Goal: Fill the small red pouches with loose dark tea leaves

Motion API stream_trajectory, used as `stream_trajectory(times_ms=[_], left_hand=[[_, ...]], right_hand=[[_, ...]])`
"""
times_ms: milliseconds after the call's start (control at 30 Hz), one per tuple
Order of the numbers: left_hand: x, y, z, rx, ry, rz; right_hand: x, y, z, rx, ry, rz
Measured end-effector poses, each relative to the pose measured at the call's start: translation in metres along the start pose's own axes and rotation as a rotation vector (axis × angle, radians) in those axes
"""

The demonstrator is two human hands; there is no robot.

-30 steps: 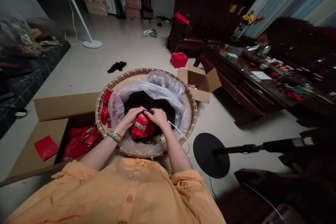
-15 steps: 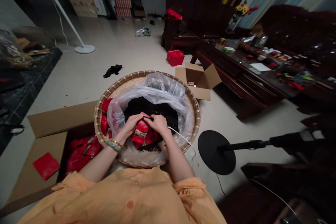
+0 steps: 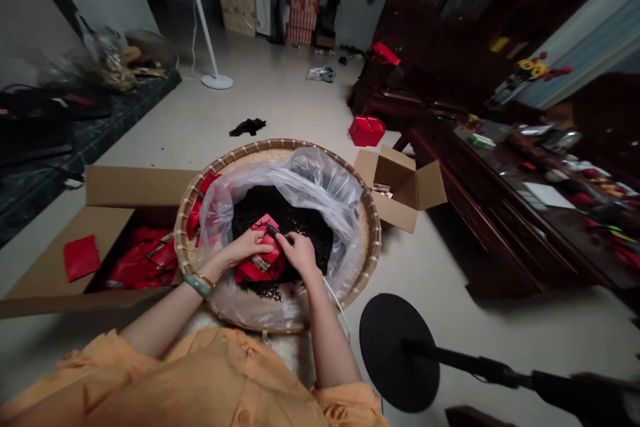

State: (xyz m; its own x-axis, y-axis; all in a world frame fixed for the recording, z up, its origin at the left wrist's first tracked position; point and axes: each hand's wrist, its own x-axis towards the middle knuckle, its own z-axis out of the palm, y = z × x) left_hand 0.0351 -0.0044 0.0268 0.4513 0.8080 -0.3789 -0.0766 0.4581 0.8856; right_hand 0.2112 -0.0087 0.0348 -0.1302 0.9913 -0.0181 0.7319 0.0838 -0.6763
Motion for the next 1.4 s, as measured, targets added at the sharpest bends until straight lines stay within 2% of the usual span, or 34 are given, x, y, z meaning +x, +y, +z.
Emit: stream_trajectory(times_ms=[167,267,367,500,633,767,867,967,1200,1400], left_hand=[[-0.002,0.007,0.002,0.075,0.031,0.060],[0.003,0.012,-0.003,0.030,0.001,0.057],[0.012,0.018,-0.013,0.036,-0.018,0.044],[0.024,0.026,-0.025,0.058,0.027,0.056],[0.031,0.030,-0.018,0.046,0.103,0.118],[0.035,0.022,-0.006,-0.018,0.103,0.068],[0.039,0.014,-0.006,0.004,0.227,0.160],[0.042,0.010,-0.012,0.046,0.291,0.194],[0.040,0.006,-0.022,0.058,0.290,0.186],[0.037,-0.002,-0.020,-0.048,0.291,0.134]], right_hand=[[0.007,0.009,0.003,0.321,-0.144,0.026],[0.017,0.012,0.008,0.461,-0.157,0.067],[0.030,0.015,0.011,0.632,-0.106,0.139],[0.040,0.019,0.005,0.813,0.088,0.253],[0.037,0.013,0.005,0.857,0.164,0.251],[0.032,0.003,0.017,0.946,0.227,0.272],[0.029,-0.001,0.024,0.946,0.255,0.297],[0.028,-0.003,0.029,0.926,0.252,0.304],[0.026,-0.006,0.042,0.972,0.282,0.344],[0.025,-0.007,0.036,0.995,0.217,0.311]])
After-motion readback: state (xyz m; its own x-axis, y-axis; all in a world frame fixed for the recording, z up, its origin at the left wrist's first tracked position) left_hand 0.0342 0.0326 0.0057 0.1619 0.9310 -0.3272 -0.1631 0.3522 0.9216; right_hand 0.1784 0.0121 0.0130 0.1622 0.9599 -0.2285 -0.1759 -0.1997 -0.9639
